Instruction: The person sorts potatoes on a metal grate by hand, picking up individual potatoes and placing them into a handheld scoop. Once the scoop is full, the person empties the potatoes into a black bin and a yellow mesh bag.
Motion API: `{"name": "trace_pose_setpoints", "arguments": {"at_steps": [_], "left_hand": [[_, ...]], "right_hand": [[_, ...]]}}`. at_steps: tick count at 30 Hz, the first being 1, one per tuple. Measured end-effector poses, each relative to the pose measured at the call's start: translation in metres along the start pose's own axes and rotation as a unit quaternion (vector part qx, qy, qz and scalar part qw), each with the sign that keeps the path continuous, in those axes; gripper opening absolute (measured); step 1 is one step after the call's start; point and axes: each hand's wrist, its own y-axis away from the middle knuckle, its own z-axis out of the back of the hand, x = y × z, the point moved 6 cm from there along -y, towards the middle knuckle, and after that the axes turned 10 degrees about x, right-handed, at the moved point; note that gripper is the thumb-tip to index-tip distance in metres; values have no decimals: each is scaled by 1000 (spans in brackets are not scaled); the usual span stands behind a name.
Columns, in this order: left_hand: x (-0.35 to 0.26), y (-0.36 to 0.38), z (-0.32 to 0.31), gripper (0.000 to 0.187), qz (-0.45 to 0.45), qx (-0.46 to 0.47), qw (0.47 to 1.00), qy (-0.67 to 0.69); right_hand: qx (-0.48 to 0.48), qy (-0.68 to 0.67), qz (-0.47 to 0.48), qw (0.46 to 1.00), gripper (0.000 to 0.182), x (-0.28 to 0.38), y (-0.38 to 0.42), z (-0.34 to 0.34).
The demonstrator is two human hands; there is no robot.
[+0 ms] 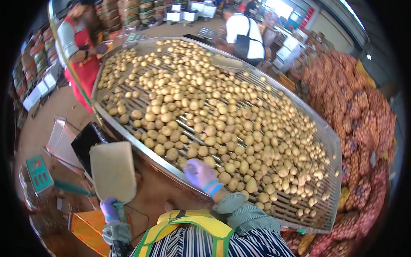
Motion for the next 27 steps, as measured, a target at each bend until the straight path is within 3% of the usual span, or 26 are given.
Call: {"name": "trace_pose_setpoints", "arguments": {"at_steps": [1,2,3,4,5,6,7,8,9,10,11,12,13,15,16,19,20,25,27], "left_hand": [[-3,-2,-36,14,9,54,998,-4],[-5,0,-69,16,18,103,995,-7],[-9,8,-104,17,14,140,990,10],[10,7,-116,15,34,163,986,-12],[18,14,-134,12,-15,206,971,-117],[25,26,-156,10,-59,250,940,-224],[42,37,-175,12,-6,268,949,-164],[55,51,-196,14,46,287,951,-100],[48,69,-218,17,54,310,935,-162],[54,82,-233,20,74,335,922,-178],[56,92,-247,21,-66,411,873,-255],[58,100,-258,22,39,385,900,-200],[59,110,-267,22,141,352,915,-139],[62,113,-274,22,129,324,925,-148],[61,113,-276,23,121,303,933,-152],[55,112,-269,23,132,232,961,-71],[49,109,-262,27,118,213,964,-103],[38,86,-228,21,95,107,988,-64],[30,71,-209,21,71,53,994,-58]], "right_hand": [[-33,-8,-15,999,31,-21,13,29],[-87,103,-37,990,36,-31,32,63],[-71,95,-140,983,42,-58,50,89],[-102,140,-169,970,45,-72,70,120],[-128,153,-242,950,49,-80,92,148],[-162,228,-244,929,55,-105,120,171],[-205,187,-251,927,61,-117,146,194],[-213,228,-293,904,62,-135,175,212],[-221,269,-337,875,64,-154,203,222],[-219,256,-336,879,64,-172,223,220],[-224,305,-327,866,65,-184,239,218],[-228,355,-315,850,67,-196,254,217],[-192,351,-297,867,74,-204,252,213],[-74,265,-396,876,80,-210,233,200],[-52,276,-398,873,84,-203,223,196],[-46,236,-312,919,84,-197,197,197],[-28,265,-298,917,83,-194,187,197],[11,275,-308,911,78,-178,130,187],[-45,258,-240,935,71,-168,104,183]]}}
